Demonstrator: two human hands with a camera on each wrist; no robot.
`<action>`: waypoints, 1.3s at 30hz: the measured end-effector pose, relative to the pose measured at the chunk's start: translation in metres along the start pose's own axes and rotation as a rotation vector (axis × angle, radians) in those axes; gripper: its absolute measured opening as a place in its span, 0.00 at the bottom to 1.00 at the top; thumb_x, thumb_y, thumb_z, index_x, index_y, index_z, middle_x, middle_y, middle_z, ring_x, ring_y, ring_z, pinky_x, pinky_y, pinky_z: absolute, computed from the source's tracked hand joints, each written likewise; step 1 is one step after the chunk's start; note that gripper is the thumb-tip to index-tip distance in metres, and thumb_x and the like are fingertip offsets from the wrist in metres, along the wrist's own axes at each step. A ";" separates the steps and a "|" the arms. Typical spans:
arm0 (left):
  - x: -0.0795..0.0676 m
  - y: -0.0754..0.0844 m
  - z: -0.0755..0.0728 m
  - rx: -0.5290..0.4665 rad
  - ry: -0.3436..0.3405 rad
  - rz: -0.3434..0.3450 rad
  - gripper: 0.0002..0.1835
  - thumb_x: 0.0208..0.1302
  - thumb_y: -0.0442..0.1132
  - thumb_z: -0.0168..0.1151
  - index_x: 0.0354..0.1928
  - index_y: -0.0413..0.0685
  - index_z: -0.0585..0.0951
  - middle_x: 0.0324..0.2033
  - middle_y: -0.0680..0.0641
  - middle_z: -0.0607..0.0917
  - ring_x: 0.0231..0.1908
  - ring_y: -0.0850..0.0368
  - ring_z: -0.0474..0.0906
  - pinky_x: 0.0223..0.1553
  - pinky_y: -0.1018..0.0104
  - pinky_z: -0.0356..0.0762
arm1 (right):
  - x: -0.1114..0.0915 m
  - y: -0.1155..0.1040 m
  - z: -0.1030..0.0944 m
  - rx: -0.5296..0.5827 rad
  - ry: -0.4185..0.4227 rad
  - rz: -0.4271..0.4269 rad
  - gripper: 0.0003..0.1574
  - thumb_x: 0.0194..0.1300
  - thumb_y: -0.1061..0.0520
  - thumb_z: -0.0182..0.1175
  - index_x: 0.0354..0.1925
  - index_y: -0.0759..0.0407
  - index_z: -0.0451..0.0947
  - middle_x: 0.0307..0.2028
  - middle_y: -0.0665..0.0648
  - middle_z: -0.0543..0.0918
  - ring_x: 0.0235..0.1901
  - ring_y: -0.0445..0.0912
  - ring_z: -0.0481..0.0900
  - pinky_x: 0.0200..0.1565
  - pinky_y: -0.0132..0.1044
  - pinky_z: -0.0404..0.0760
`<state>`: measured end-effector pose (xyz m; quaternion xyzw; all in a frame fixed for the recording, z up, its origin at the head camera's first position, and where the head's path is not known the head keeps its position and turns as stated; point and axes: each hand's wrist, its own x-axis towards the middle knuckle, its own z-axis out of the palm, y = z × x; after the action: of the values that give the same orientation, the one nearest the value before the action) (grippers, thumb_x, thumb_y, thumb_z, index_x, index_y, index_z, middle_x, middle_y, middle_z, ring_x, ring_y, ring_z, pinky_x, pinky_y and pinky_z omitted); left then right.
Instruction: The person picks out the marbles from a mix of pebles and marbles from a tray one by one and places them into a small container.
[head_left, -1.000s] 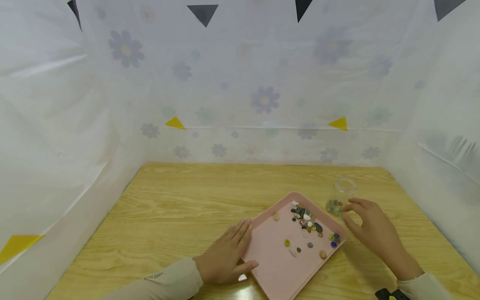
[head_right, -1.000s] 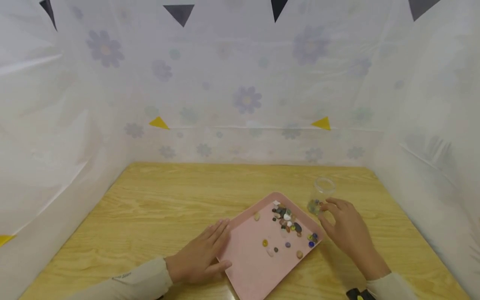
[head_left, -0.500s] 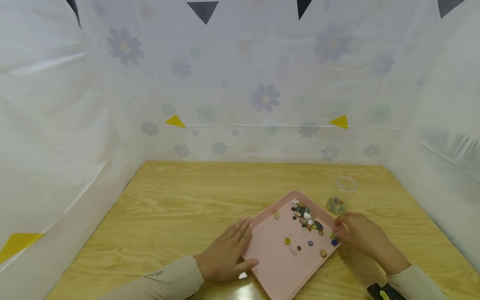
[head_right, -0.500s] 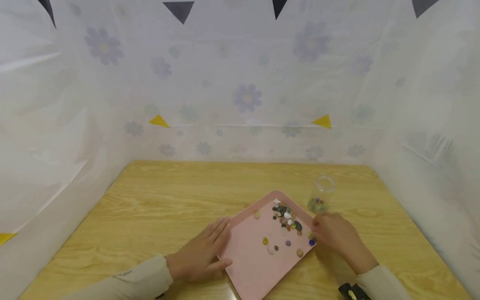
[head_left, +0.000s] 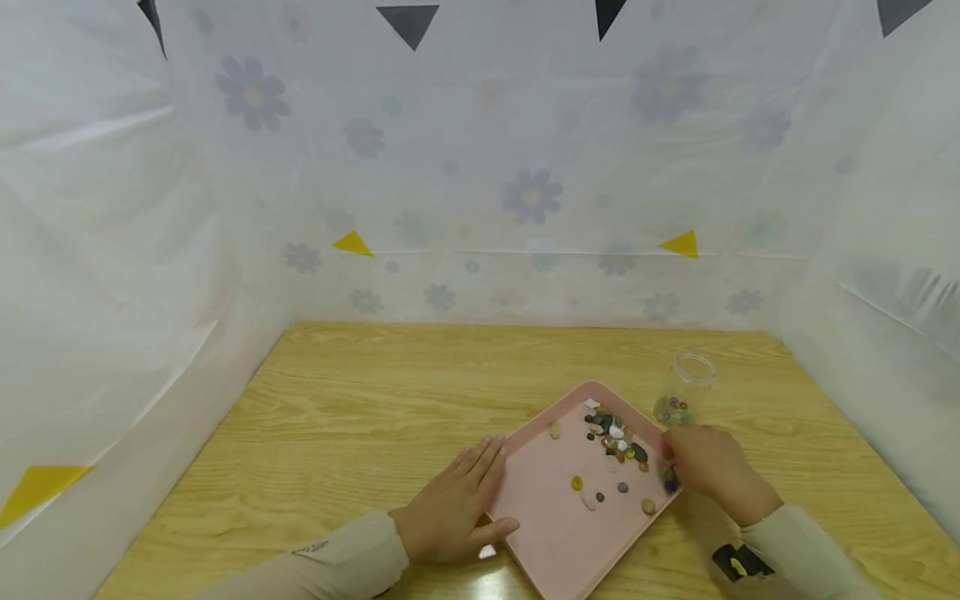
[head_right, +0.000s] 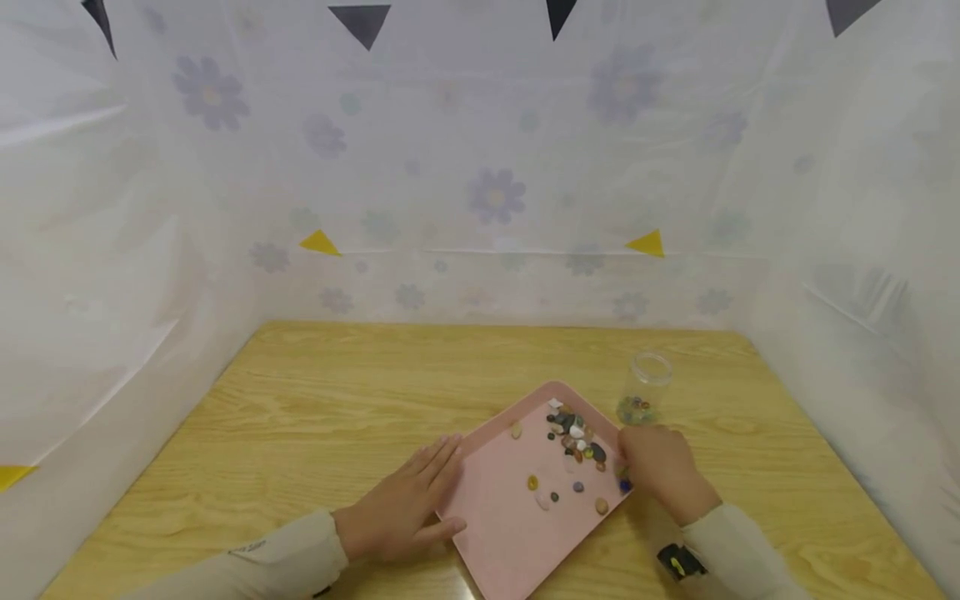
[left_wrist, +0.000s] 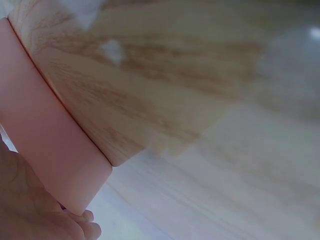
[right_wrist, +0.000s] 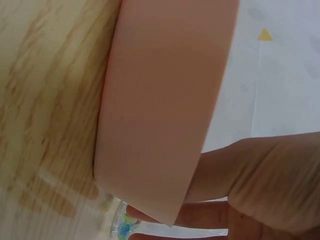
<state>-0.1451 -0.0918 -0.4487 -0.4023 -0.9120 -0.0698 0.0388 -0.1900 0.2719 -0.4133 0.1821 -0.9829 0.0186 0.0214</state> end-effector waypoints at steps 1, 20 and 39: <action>0.000 0.000 0.000 0.000 -0.001 0.001 0.45 0.72 0.66 0.27 0.73 0.32 0.49 0.73 0.34 0.48 0.73 0.42 0.44 0.70 0.49 0.51 | 0.000 0.000 0.001 -0.010 0.007 0.002 0.11 0.54 0.65 0.66 0.23 0.54 0.75 0.21 0.49 0.77 0.21 0.43 0.72 0.23 0.41 0.73; 0.001 0.001 0.002 -0.002 -0.012 -0.008 0.45 0.72 0.66 0.27 0.73 0.32 0.50 0.73 0.34 0.48 0.73 0.42 0.44 0.70 0.49 0.51 | 0.000 0.002 0.011 -0.016 0.056 -0.036 0.17 0.51 0.67 0.67 0.18 0.53 0.71 0.17 0.49 0.73 0.18 0.42 0.66 0.19 0.37 0.66; 0.001 0.002 0.001 -0.006 -0.016 -0.011 0.45 0.72 0.66 0.27 0.73 0.32 0.50 0.73 0.34 0.48 0.73 0.41 0.45 0.70 0.48 0.52 | 0.003 0.002 -0.009 0.007 0.121 -0.055 0.04 0.54 0.63 0.67 0.27 0.57 0.81 0.23 0.53 0.80 0.19 0.44 0.75 0.20 0.40 0.75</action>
<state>-0.1441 -0.0897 -0.4490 -0.3978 -0.9144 -0.0693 0.0298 -0.1933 0.2736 -0.4045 0.2077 -0.9743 0.0324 0.0806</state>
